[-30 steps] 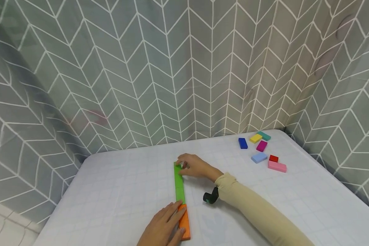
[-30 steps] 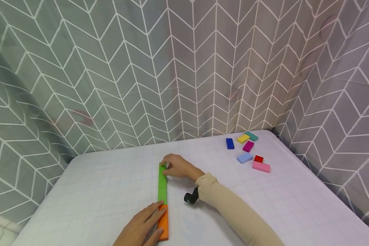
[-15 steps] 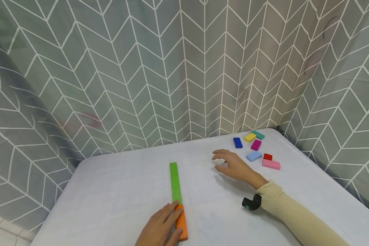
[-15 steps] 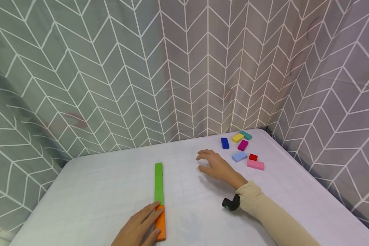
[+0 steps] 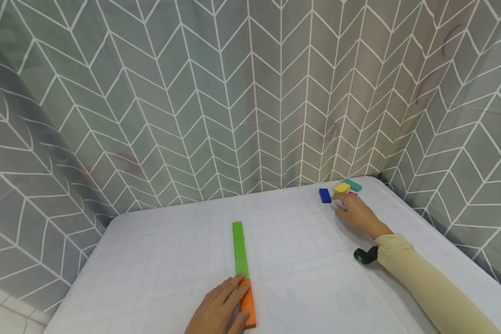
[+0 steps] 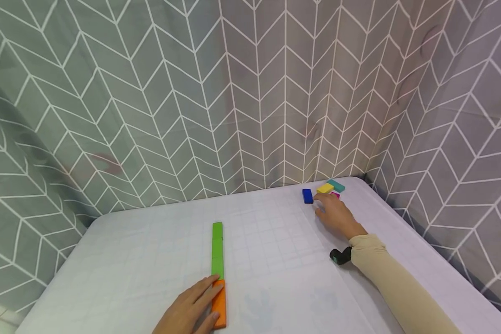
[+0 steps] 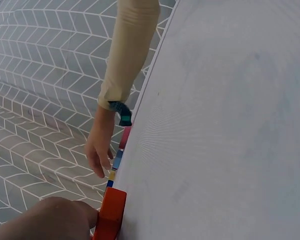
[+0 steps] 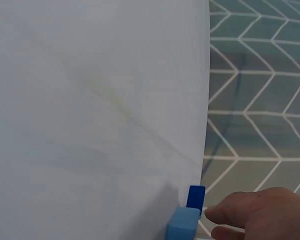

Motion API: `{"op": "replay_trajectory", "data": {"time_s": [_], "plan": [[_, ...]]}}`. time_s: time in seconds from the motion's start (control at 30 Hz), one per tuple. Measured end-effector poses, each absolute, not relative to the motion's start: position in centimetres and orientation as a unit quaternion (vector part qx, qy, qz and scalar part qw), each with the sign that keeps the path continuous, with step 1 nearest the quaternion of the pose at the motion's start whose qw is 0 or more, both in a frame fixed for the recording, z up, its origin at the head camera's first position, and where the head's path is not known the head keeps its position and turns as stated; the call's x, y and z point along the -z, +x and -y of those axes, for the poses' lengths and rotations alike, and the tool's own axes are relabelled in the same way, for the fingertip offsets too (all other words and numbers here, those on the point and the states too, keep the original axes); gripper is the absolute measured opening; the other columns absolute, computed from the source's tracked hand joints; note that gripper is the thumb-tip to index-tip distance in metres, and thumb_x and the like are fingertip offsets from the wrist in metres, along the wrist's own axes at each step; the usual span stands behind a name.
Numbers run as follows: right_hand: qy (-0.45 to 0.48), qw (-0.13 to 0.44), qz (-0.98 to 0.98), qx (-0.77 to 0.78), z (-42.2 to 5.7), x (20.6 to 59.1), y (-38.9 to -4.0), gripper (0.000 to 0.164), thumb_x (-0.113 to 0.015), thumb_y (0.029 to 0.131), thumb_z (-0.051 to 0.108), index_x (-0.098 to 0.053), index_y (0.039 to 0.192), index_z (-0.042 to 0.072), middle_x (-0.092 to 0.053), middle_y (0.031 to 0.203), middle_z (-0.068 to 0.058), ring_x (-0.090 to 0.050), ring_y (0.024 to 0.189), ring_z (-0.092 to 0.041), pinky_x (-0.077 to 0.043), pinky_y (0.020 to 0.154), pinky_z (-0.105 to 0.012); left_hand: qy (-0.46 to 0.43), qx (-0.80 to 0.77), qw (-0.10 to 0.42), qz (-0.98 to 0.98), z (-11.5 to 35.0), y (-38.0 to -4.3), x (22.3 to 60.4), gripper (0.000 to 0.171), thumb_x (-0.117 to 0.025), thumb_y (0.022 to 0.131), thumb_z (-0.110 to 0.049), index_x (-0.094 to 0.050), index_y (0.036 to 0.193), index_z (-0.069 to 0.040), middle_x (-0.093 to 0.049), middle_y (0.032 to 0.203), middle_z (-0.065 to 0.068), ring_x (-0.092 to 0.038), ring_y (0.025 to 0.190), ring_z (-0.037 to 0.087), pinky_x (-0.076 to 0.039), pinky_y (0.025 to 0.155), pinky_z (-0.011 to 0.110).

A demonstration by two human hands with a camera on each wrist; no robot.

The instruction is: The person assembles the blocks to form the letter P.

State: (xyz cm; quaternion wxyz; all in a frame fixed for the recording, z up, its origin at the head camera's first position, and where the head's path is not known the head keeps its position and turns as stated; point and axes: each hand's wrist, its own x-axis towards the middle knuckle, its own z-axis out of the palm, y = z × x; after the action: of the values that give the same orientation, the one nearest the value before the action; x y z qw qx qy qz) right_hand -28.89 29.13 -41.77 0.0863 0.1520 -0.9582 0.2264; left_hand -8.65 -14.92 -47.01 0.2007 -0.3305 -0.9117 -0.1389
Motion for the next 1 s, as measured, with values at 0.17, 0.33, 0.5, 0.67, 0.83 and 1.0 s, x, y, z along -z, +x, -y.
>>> {"op": "replay_trajectory", "data": {"time_s": [0.17,0.33,0.5,0.67,0.83,1.0], "plan": [[0.172,0.088,0.956,-0.22,-29.0,41.0,-30.9,0.046,-0.063,0.096,0.001,-0.054,0.14,-0.014,-0.054,0.139,-0.036,-0.049,0.13,-0.055,-0.038,0.108,-0.067,-0.321,0.168,0.168,0.917,15.0,-9.3,46.4,0.051,-0.063,0.103,-0.043,-0.063,0.143,-0.011,-0.05,0.153,0.005,-0.057,0.128,0.023,-0.055,0.097,0.045],[0.167,0.061,0.956,-0.233,-28.4,40.8,-32.4,0.051,-0.062,0.096,0.002,-0.05,0.143,-0.013,-0.05,0.144,-0.036,-0.043,0.135,-0.056,-0.033,0.112,-0.067,-0.297,0.183,0.128,0.928,14.9,-9.7,46.2,0.058,-0.053,0.108,-0.045,-0.053,0.152,-0.008,-0.039,0.163,0.005,-0.047,0.141,0.03,-0.049,0.104,0.052],[0.21,0.05,0.954,-0.209,-28.3,41.4,-33.4,0.05,-0.063,0.1,0.007,-0.05,0.143,-0.014,-0.046,0.145,-0.039,-0.042,0.136,-0.057,-0.031,0.113,-0.067,-0.3,0.179,0.12,0.929,14.8,-9.9,46.4,0.056,-0.05,0.11,-0.04,-0.054,0.151,-0.004,-0.042,0.161,0.008,-0.046,0.142,0.032,-0.047,0.106,0.054],[0.24,0.048,0.954,-0.175,-28.6,41.7,-33.9,0.052,-0.07,0.097,0.012,-0.054,0.138,-0.015,-0.052,0.14,-0.039,-0.047,0.131,-0.057,-0.036,0.109,-0.068,-0.308,0.17,0.115,0.929,14.8,-9.8,46.6,0.055,-0.05,0.109,-0.038,-0.055,0.15,-0.002,-0.044,0.16,0.01,-0.048,0.14,0.032,-0.046,0.107,0.053],[0.251,0.043,0.952,-0.168,-28.9,41.6,-34.2,0.051,-0.071,0.092,0.003,-0.056,0.137,-0.013,-0.057,0.137,-0.034,-0.05,0.129,-0.054,-0.039,0.108,-0.066,-0.299,0.169,0.096,0.934,14.8,-9.7,46.4,0.056,-0.048,0.11,-0.041,-0.053,0.152,-0.003,-0.042,0.162,0.009,-0.046,0.142,0.032,-0.045,0.108,0.053],[0.227,0.048,0.952,-0.2,-28.2,41.3,-34.1,0.046,-0.075,0.09,0.003,-0.06,0.13,-0.012,-0.06,0.131,-0.035,-0.054,0.124,-0.054,-0.041,0.106,-0.065,-0.286,0.178,0.064,0.939,15.0,-9.7,46.1,0.059,-0.046,0.111,-0.043,-0.049,0.155,-0.005,-0.037,0.164,0.007,-0.041,0.145,0.032,-0.041,0.112,0.054]]}}
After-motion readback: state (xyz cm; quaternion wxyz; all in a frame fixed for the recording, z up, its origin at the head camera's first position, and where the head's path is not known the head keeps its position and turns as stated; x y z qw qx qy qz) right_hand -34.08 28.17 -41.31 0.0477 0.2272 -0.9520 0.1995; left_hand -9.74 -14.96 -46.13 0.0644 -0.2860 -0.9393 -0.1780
